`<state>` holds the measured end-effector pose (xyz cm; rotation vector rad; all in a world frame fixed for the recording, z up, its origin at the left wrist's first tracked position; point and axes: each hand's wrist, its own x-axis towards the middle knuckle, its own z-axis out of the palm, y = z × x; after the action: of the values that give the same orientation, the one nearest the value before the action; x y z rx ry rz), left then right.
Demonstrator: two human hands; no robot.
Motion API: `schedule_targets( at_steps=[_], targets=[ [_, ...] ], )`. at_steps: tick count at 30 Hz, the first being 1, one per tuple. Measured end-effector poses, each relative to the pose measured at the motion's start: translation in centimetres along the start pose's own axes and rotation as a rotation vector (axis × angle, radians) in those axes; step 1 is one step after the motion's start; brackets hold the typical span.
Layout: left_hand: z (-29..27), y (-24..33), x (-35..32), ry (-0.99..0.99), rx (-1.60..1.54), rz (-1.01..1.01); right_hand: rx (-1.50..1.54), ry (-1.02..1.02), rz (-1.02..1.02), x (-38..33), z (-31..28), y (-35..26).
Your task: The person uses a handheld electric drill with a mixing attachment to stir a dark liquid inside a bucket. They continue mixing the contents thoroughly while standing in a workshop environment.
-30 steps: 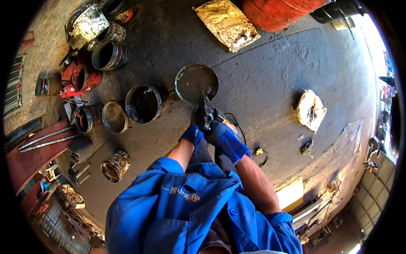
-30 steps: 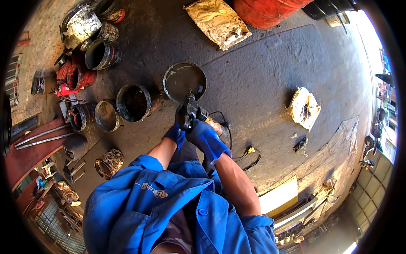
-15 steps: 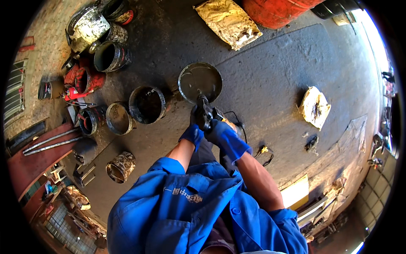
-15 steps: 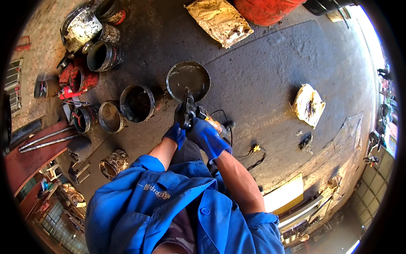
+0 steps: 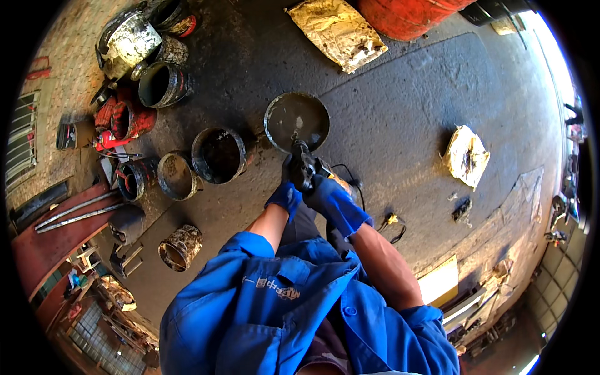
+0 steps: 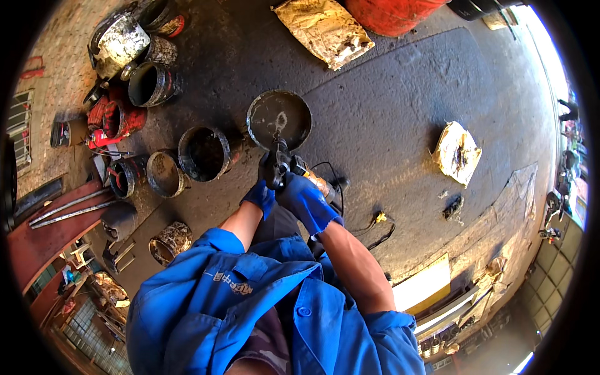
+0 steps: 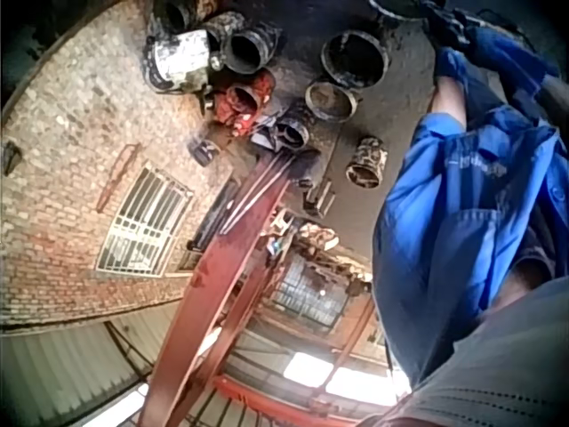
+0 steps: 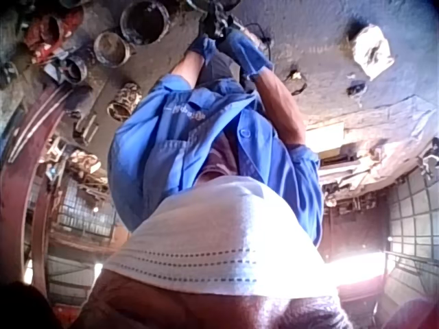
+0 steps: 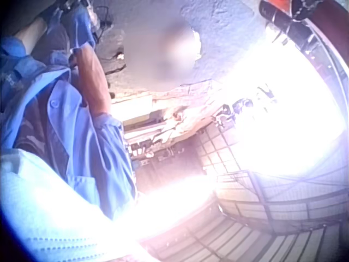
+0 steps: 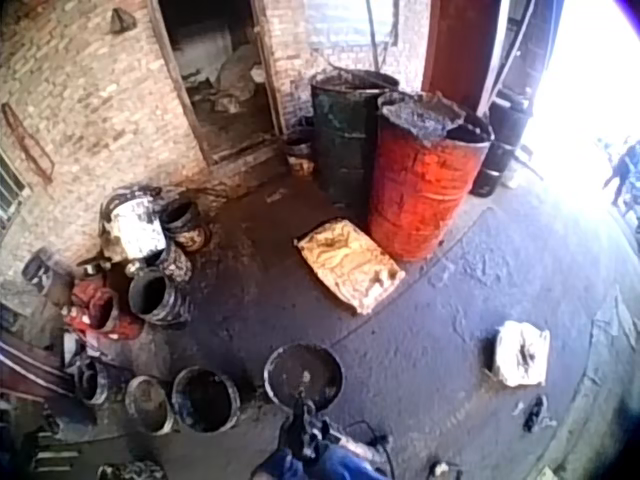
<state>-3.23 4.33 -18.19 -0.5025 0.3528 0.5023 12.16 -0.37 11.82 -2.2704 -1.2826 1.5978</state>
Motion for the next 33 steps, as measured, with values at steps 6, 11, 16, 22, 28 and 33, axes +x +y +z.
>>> schedule_targets(
  at_steps=[6,11,16,22,28,33],
  targets=[
    [-2.2,1.3,-0.6,-0.42,-0.238,-0.062,0.082,-0.013,-0.057,-0.4,0.7,-0.6],
    [2.0,-2.3,-0.2,0.101,0.107,-0.012,0.11,0.077,0.007,-0.8,-0.2,0.6],
    [4.2,-2.4,-0.3,0.293,0.349,0.087,0.098,0.093,-0.01,-1.6,0.1,0.2],
    [5.9,-4.5,0.4,0.369,0.191,0.048,0.052,0.052,0.023,-1.0,-1.0,0.6],
    [-1.2,-0.5,-0.2,-0.056,0.323,0.025,0.06,0.032,0.015,-1.8,-1.3,0.0],
    [1.6,-2.6,-0.3,-0.159,0.205,-0.03,0.066,0.048,-0.002,-1.3,-0.2,1.4]
  ],
)
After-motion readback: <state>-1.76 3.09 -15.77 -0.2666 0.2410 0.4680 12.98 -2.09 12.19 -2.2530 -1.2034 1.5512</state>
